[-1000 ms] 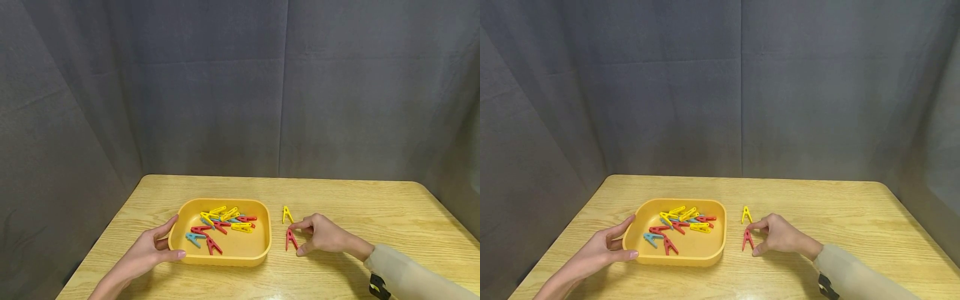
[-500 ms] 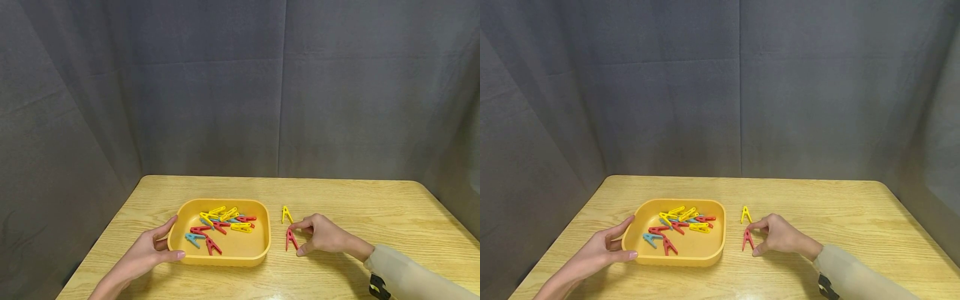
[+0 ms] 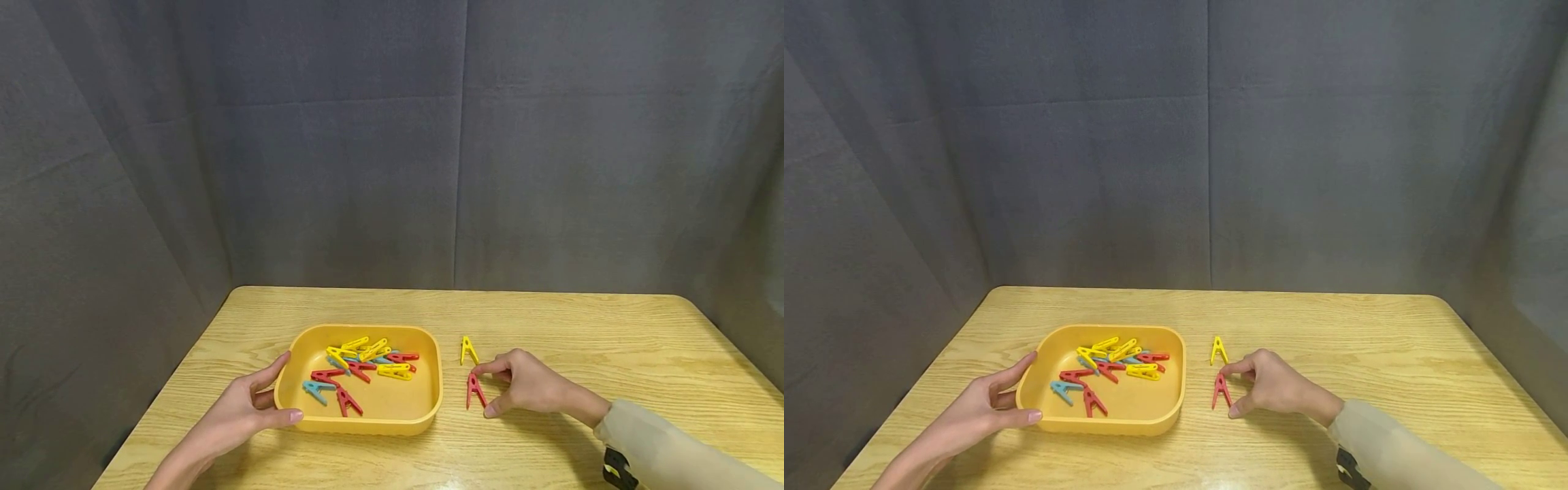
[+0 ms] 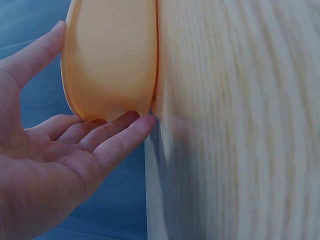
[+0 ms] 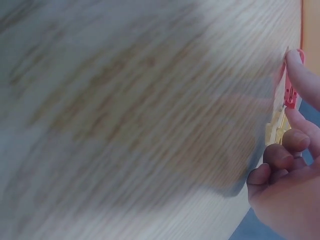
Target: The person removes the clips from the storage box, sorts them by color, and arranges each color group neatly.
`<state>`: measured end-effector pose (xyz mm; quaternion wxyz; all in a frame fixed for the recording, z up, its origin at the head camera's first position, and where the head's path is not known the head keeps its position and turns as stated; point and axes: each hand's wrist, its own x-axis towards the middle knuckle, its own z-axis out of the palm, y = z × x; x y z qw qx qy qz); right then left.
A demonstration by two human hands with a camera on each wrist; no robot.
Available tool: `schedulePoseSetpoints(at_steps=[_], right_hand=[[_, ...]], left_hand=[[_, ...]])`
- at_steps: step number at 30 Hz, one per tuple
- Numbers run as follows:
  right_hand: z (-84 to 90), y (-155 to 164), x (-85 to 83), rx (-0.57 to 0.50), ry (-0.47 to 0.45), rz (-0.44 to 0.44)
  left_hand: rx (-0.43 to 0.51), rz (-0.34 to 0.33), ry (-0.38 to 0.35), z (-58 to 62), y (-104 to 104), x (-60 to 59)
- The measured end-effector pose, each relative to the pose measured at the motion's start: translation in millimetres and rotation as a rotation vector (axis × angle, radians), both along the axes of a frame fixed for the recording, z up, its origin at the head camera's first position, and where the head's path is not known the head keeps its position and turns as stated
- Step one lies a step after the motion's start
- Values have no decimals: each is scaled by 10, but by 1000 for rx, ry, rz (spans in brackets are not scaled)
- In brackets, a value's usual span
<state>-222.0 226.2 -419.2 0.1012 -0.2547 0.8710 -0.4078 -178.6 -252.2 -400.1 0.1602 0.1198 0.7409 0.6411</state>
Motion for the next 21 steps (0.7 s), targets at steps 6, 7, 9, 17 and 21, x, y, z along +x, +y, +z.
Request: schedulePoseSetpoints(at_steps=[6, 7, 9, 17, 21], right_hand=[[43, 20, -4, -5, -7, 19], [62, 27, -8, -4, -9, 22], [118, 34, -17, 1, -8, 31], [510, -102, -61, 38, 75, 105], [700, -248, -97, 63, 103, 142]], left_hand=[[-6, 4, 3, 7, -2, -2], [-7, 5, 0, 9, -2, -3], [-10, 6, -4, 11, 0, -5], [-35, 23, -12, 26, 8, -1], [-60, 38, -15, 28, 13, 0]])
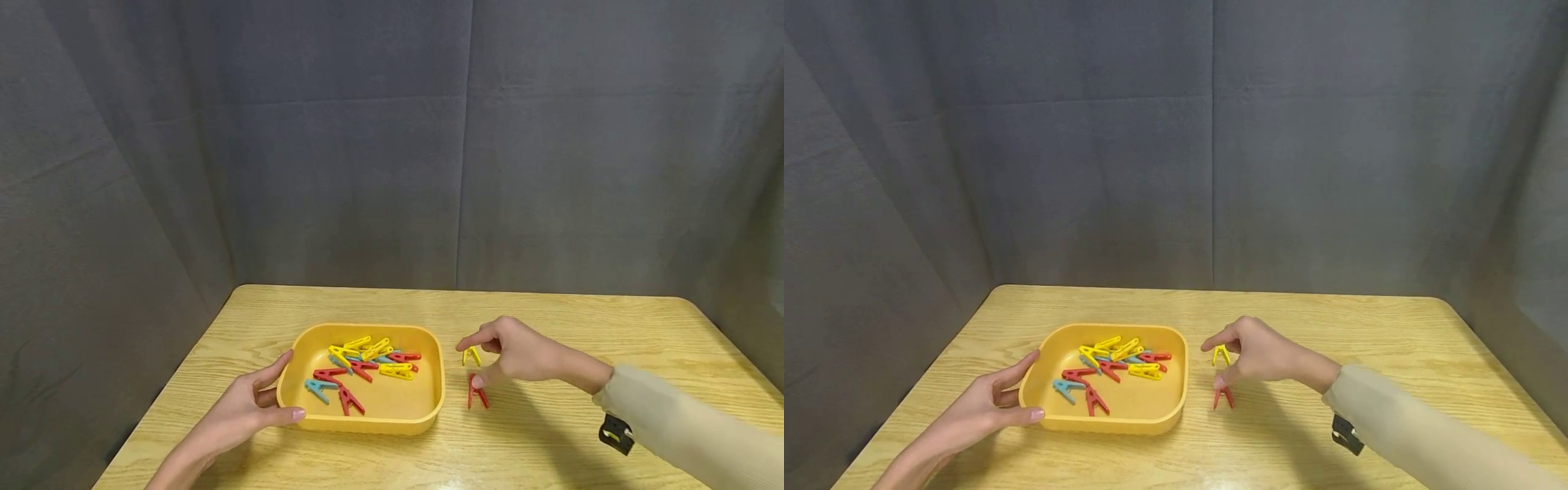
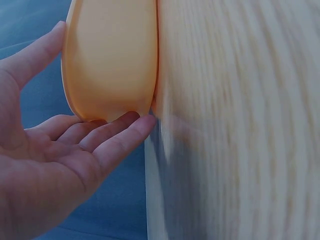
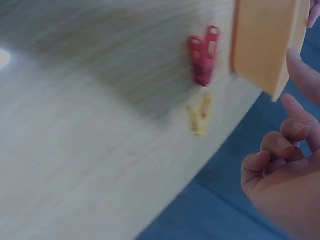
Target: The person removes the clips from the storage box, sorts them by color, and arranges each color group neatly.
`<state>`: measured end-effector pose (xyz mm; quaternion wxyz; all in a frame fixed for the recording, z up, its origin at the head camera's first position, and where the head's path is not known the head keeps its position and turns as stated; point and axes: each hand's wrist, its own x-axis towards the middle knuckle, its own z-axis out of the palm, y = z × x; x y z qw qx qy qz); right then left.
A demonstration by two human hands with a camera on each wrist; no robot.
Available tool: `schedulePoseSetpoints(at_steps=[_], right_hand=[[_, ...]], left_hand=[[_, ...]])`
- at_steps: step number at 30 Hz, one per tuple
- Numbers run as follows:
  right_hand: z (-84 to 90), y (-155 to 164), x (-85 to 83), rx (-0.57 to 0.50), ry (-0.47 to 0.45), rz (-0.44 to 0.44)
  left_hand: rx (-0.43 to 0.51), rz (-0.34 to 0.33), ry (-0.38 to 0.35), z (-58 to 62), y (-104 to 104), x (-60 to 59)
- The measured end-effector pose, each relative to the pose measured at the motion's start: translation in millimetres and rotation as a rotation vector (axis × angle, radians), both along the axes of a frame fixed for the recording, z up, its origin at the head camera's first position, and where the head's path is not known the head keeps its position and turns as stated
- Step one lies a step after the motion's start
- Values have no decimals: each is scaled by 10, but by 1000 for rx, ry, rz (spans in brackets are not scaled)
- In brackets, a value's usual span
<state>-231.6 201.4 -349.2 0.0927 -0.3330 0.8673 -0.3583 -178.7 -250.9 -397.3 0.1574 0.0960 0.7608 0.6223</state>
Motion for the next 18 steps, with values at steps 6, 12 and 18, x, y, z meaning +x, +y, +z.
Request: schedulePoseSetpoints(at_steps=[6, 12, 18], right_hand=[[166, -269, -98, 50, 33, 67], [244, -593, -226, 111, 31, 140], [299, -936, -314, 146, 10, 219]], left_hand=[[-2, 4, 0, -5, 2, -1], [22, -9, -3, -14, -10, 10], [56, -26, -2, -23, -40, 23]])
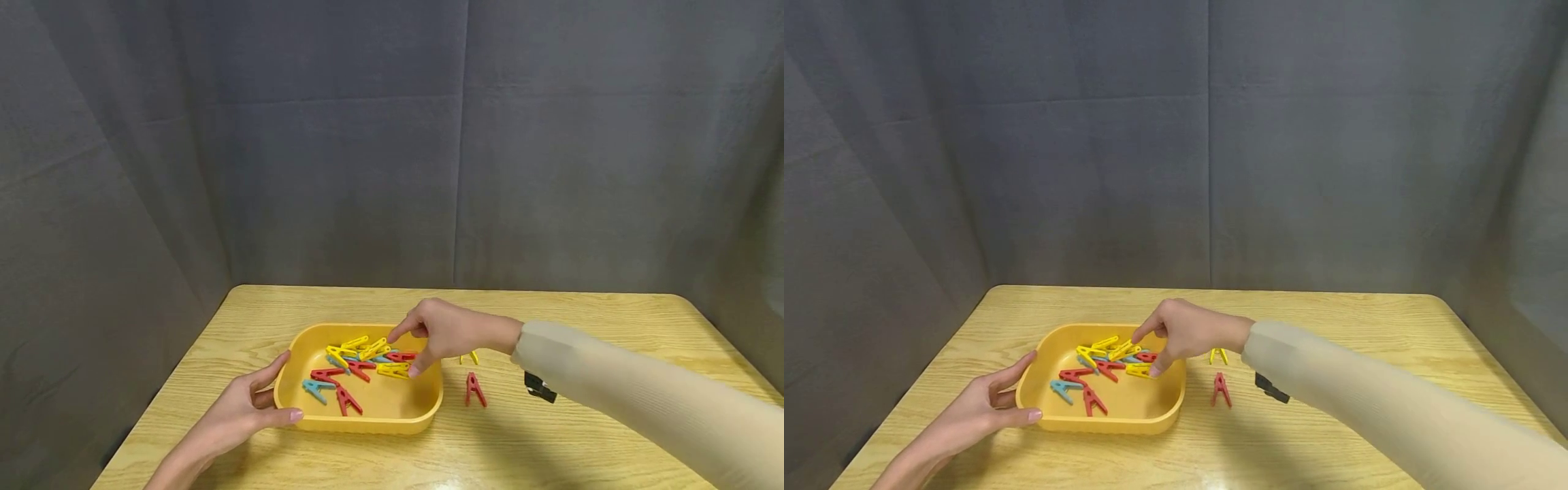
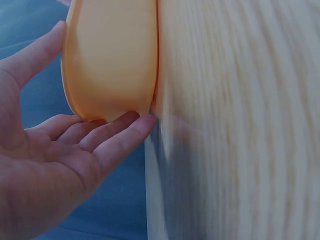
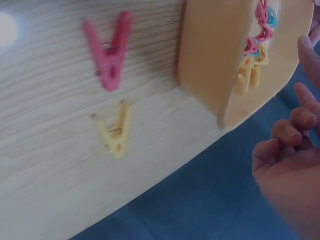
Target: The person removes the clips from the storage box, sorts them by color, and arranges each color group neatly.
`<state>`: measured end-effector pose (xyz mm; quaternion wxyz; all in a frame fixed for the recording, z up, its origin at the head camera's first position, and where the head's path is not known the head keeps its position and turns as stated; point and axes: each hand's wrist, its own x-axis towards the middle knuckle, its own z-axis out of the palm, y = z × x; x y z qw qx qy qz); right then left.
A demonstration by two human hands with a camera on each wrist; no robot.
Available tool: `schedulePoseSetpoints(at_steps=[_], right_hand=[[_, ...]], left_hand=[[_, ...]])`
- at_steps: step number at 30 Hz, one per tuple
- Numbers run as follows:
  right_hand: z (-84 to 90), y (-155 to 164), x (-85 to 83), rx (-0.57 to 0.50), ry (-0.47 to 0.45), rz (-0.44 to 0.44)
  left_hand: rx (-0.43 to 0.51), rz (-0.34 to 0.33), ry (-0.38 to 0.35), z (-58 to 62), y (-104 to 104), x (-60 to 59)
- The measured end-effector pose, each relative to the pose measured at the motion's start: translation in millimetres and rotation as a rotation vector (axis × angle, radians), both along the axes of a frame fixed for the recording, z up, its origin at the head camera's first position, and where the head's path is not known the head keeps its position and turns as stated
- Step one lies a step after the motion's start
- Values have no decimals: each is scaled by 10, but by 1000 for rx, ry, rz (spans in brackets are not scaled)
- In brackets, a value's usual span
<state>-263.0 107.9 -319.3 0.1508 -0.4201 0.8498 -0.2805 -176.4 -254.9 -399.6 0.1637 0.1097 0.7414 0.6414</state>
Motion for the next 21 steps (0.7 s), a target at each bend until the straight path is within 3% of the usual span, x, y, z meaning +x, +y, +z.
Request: schedulePoseSetpoints(at_steps=[10, 21], right_hand=[[-188, -443, -32, 59, 45, 140], [-395, -714, -43, 109, -40, 116]], left_hand=[[3, -2, 7, -11, -8, 3], [-6, 7, 17, 6, -1, 14]])
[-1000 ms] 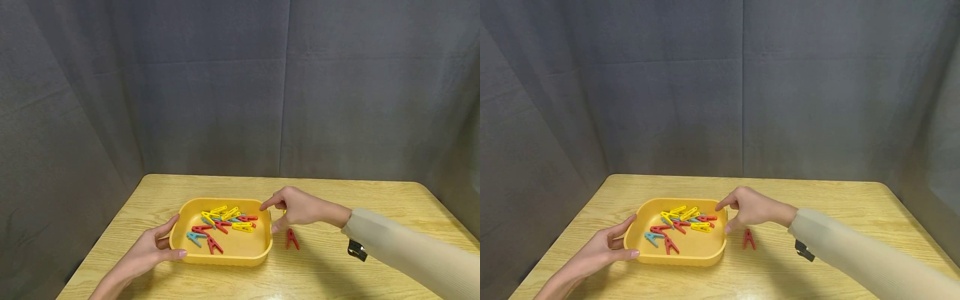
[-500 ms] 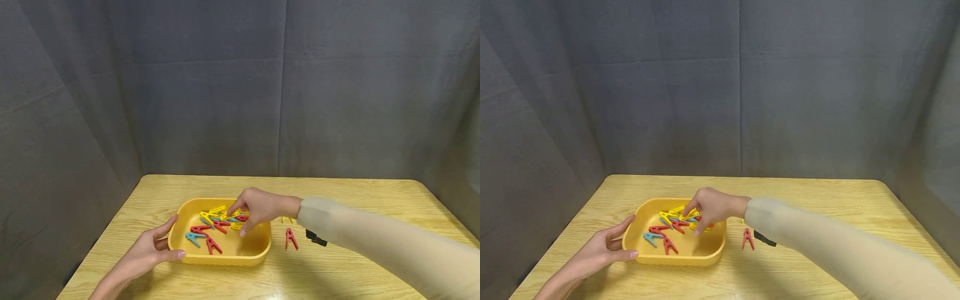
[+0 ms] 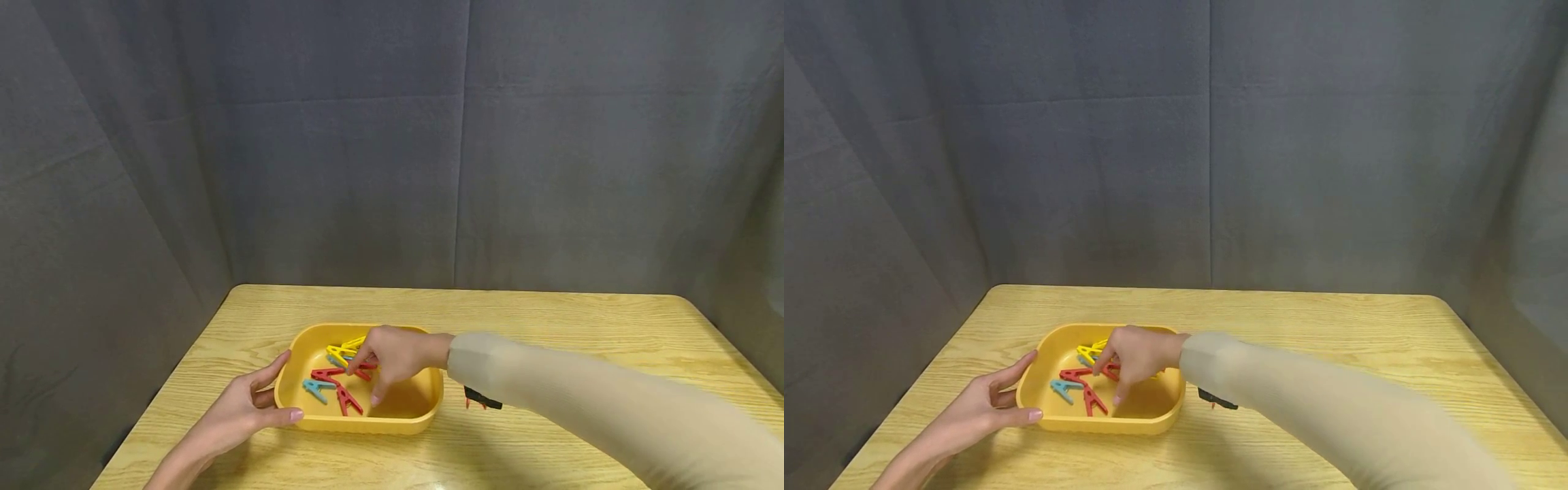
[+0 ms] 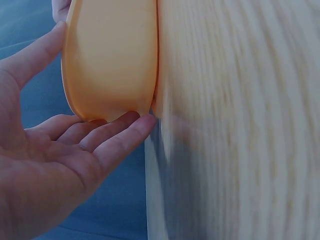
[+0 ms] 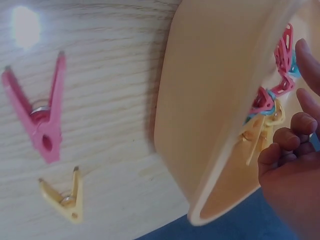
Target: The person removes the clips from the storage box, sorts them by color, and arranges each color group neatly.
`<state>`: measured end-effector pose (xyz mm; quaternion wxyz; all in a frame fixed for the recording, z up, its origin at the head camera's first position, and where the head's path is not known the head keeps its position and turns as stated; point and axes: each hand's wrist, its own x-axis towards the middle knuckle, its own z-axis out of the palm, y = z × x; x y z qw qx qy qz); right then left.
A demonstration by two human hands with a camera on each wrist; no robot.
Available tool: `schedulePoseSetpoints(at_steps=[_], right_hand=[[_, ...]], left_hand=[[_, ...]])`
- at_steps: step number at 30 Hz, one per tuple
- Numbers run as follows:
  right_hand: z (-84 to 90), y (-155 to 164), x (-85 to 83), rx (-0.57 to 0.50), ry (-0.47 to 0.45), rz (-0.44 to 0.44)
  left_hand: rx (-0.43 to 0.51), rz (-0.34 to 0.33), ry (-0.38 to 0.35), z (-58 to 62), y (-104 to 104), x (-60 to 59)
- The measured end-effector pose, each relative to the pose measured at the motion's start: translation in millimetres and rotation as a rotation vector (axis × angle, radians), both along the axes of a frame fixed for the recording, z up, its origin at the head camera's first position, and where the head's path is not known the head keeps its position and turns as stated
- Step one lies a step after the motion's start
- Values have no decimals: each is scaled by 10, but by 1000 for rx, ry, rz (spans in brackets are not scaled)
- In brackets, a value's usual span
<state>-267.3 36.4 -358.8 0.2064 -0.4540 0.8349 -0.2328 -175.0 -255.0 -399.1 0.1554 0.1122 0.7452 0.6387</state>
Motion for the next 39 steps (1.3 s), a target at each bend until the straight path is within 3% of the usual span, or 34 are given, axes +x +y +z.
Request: schedulePoseSetpoints(at_steps=[7, 21, 26, 33, 39], right_hand=[[-99, -108, 22, 28, -20, -6], [-163, -189, 58, 72, 29, -18], [-169, -165, 77, 73, 38, -33], [-148, -51, 50, 64, 110, 11], [-178, 3, 30, 68, 68, 7]], left_hand=[[-18, 9, -4, 10, 31, 7], [-8, 0, -7, 22, 54, 12], [-14, 5, -6, 23, 62, 22], [-11, 5, -8, 27, 68, 25], [-18, 6, -3, 29, 59, 23]])
